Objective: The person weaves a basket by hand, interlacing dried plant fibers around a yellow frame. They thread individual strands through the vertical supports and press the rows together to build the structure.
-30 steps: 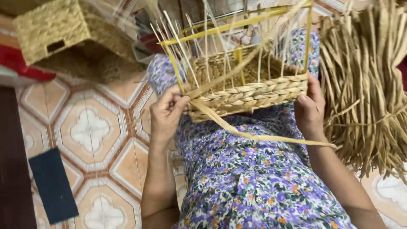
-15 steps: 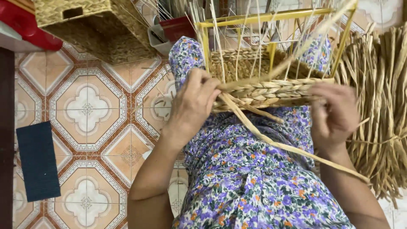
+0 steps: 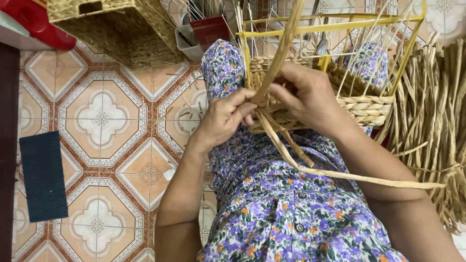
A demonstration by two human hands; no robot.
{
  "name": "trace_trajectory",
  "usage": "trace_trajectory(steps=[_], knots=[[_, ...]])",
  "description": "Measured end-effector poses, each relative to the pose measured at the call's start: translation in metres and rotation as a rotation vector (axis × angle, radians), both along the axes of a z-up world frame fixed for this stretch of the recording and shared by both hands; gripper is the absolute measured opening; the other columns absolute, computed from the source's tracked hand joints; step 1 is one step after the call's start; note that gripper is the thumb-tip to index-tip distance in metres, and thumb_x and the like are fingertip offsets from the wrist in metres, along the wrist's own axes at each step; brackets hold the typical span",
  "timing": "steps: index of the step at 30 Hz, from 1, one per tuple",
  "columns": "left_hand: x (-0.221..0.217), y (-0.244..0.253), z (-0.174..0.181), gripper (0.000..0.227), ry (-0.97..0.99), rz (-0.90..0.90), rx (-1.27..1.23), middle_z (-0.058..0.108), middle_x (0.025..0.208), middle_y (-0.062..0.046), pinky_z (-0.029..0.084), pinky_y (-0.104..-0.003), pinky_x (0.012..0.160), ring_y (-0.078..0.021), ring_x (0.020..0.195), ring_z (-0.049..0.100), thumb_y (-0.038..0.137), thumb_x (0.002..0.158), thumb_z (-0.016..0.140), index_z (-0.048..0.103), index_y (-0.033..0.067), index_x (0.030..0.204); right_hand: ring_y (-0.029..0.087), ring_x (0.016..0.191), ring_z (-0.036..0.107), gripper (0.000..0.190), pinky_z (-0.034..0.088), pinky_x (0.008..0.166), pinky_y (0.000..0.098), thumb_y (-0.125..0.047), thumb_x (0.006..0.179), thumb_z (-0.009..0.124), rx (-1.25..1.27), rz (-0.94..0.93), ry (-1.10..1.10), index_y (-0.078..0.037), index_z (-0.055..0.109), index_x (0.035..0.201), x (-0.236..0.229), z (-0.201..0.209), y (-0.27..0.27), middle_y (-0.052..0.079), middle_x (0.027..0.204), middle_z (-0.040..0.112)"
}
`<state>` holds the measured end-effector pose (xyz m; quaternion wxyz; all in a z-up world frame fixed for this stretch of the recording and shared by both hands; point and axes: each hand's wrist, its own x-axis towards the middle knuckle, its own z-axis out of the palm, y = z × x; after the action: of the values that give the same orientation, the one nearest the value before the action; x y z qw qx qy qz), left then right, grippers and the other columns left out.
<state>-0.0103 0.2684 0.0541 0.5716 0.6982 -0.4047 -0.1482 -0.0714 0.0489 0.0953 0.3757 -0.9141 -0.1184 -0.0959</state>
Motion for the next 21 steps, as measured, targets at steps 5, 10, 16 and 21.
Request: trace_trajectory(steps=[5,10,16,21], knots=[[0.002,-0.010,0.018,0.011,0.136,-0.002,0.039,0.072,0.083,-0.002,0.060,-0.024,0.054,-0.0115,0.063,0.071,0.010,0.108,0.055,0.064,0.0069,0.111,0.010,0.068,0.069,0.009,0.056,0.057,0.0259,-0.005,0.103,0.064,0.222,-0.073,-0.004,0.001,0.063,0.098,-0.025,-0.001,0.000,0.006,0.082,0.067],[0.001,-0.026,0.017,0.008,-0.280,0.140,0.144,0.075,0.084,-0.004,0.063,-0.026,0.055,-0.0139,0.066,0.075,0.009,0.106,0.056,0.063,0.0085,0.104,0.021,0.076,0.067,0.013,0.054,0.063,0.0325,-0.003,0.086,0.073,-0.031,0.213,-0.354,-0.005,0.065,0.096,-0.044,0.025,-0.001,0.013,0.091,0.068],[-0.007,-0.034,0.036,0.012,-0.354,0.196,0.502,0.074,0.074,-0.010,0.059,-0.036,0.051,-0.0203,0.057,0.071,0.017,0.104,0.063,0.067,0.0062,0.099,0.020,0.075,0.069,0.032,0.054,0.059,0.0288,-0.003,0.092,0.068,-0.081,0.049,-0.262,-0.001,0.066,0.123,-0.050,0.045,-0.012,0.020,0.109,0.074],[-0.001,-0.024,0.037,0.019,-0.284,0.076,0.224,0.076,0.088,-0.008,0.058,-0.027,0.047,-0.0158,0.057,0.064,0.014,0.102,0.062,0.071,0.0095,0.119,0.021,0.077,0.067,0.031,0.053,0.059,0.0287,-0.019,0.091,0.075,-0.464,-0.057,-0.346,-0.003,0.069,0.118,-0.051,0.046,-0.030,0.014,0.099,0.073]])
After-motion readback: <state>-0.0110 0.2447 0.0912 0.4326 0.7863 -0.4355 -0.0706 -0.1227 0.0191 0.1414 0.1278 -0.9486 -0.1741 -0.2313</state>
